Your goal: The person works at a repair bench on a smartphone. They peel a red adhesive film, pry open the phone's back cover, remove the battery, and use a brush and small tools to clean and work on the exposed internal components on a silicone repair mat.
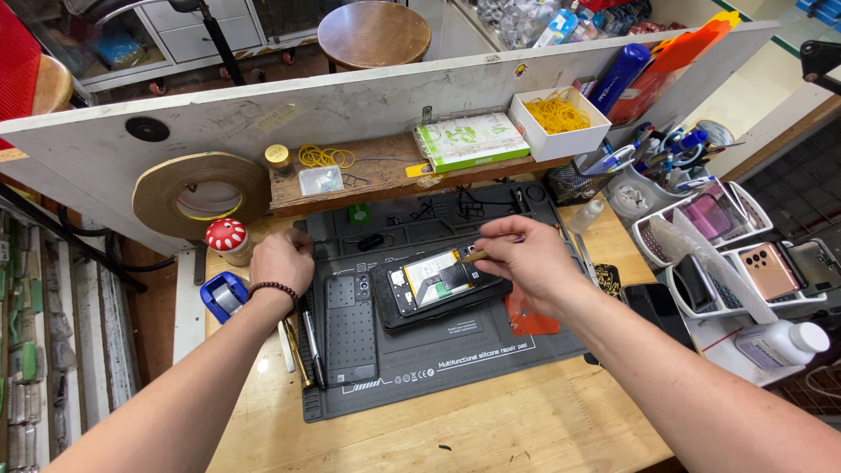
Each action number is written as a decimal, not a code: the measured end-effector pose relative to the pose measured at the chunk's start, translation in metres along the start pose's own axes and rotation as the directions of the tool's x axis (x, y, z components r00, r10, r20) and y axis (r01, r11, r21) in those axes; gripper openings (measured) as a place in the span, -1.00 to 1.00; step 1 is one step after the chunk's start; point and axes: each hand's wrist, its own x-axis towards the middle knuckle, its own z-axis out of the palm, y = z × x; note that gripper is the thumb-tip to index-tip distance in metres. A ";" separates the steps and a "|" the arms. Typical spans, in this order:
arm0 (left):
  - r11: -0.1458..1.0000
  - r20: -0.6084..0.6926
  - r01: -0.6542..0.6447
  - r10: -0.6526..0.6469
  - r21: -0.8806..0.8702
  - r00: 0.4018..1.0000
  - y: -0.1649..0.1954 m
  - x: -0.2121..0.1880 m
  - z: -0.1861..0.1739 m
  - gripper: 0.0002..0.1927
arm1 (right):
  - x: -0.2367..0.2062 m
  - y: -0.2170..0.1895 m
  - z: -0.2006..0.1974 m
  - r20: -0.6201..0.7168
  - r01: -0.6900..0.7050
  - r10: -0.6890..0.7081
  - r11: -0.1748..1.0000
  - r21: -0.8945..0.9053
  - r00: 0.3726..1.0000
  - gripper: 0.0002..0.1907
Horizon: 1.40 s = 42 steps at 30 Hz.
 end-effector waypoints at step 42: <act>0.967 0.449 -0.127 0.217 -0.222 0.867 0.085 -0.110 -0.030 -0.10 | -0.038 -0.016 0.116 0.446 0.556 -0.353 0.340 -0.758 0.823 -0.75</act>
